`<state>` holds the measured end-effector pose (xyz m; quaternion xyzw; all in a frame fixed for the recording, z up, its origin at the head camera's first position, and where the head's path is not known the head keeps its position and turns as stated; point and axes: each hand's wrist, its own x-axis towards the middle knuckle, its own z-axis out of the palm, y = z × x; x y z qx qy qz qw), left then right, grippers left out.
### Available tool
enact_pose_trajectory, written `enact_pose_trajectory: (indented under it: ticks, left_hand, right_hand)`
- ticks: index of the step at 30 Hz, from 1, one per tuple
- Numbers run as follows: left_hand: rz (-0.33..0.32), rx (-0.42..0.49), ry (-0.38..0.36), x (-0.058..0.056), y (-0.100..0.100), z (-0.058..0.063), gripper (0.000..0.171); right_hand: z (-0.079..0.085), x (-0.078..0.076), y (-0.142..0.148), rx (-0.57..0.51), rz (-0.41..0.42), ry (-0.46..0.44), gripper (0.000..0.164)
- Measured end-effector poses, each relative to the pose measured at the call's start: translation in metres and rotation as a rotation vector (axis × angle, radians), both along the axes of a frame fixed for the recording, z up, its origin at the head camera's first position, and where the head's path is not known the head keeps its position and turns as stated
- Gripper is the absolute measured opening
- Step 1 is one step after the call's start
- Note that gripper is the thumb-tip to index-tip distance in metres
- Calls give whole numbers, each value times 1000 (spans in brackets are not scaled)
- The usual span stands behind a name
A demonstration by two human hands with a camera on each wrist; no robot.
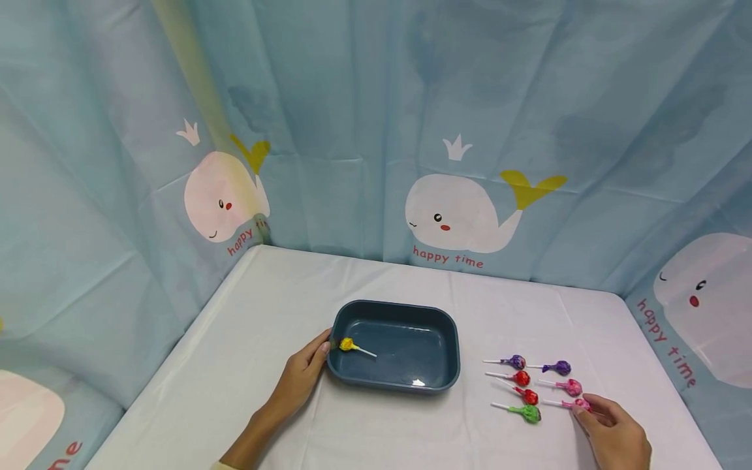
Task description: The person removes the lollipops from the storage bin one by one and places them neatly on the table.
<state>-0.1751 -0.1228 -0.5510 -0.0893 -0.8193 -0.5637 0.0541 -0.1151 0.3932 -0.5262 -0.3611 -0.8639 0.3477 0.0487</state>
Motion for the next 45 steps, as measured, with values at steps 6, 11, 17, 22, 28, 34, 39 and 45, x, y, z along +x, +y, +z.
enact_pose_trajectory:
  ticks: [6,11,17,22,28,34,39,45]
  left_hand:
    - [6,-8,0,0,1,2,46]
    - [6,-6,-2,0,1,1,46]
    - [5,-2,-3,1,0,0,46]
    - [2,3,-6,2,0,0,46]
    - [1,4,-8,2,0,0,47]
    - [2,-1,-1,1,-1,0,47]
    - [-1,0,-3,0,0,1,47]
    - [-7,2,0,0,0,3,46]
  right_hand:
    - [0,-1,1,-9,-2,-15,47]
    - [0,1,0,-28,-2,-21,50]
    - [-3,2,2,-51,-21,-16,56]
    - [-3,4,3,-78,-32,-23,68]
    - [7,6,-1,-82,-53,-10,72]
    - [14,3,-8,-111,-66,25,70]
    - [21,0,-18,-107,-71,102,66]
    - [28,-4,-38,-91,-30,172,61]
